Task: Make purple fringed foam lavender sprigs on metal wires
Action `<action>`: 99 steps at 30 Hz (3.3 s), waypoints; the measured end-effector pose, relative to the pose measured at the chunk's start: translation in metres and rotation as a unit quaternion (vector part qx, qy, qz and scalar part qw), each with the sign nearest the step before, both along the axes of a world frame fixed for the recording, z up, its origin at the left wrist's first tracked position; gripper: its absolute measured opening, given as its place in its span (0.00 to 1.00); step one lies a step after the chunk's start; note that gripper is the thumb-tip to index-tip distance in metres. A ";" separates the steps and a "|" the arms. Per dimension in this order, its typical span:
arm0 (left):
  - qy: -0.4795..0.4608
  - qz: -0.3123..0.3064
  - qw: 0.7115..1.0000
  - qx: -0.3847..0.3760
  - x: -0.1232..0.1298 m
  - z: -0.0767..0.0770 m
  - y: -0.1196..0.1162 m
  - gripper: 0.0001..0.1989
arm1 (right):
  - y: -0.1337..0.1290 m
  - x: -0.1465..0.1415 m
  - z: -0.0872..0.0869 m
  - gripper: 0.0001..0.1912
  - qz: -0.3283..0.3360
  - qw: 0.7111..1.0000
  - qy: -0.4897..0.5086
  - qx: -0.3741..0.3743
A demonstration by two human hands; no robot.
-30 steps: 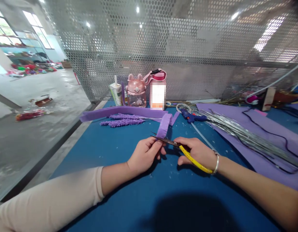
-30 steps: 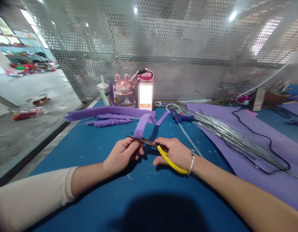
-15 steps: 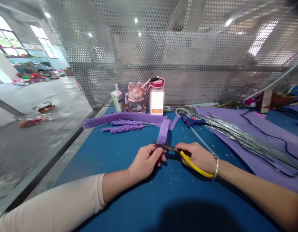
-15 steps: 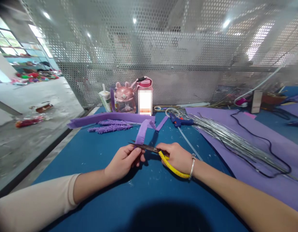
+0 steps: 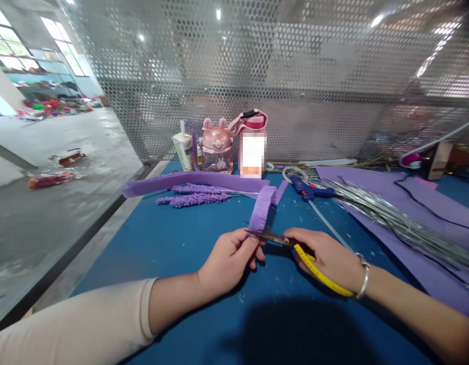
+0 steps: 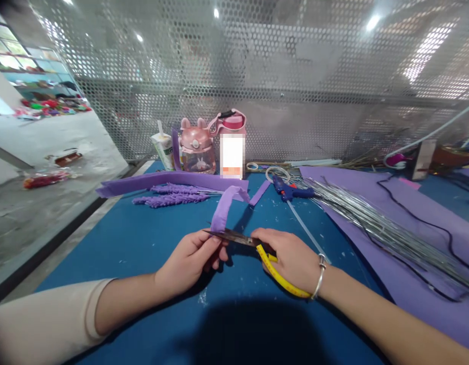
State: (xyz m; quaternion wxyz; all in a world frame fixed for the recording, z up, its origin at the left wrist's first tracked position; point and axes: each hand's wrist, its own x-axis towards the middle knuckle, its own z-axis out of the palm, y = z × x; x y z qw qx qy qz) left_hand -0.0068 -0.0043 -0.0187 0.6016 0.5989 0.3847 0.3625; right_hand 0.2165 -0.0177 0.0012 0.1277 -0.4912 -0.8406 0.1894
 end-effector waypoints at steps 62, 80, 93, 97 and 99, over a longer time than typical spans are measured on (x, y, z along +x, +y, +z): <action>0.043 -0.017 0.999 0.014 -0.001 0.000 -0.005 0.15 | 0.001 0.007 0.007 0.26 0.009 0.994 0.055 -0.092; 0.042 -0.020 0.998 0.038 -0.001 0.000 -0.004 0.15 | -0.004 -0.001 0.021 0.35 0.003 0.993 0.031 -0.111; 0.037 -0.017 0.999 0.022 0.000 0.002 -0.005 0.16 | 0.000 0.006 0.006 0.26 0.017 0.988 0.093 -0.122; 0.035 -0.016 0.999 0.019 0.000 0.002 -0.005 0.16 | 0.001 0.005 0.007 0.23 0.013 0.991 0.072 -0.109; 0.033 -0.019 0.999 0.018 0.000 0.001 -0.004 0.16 | 0.001 0.004 0.007 0.22 0.010 0.991 0.070 -0.111</action>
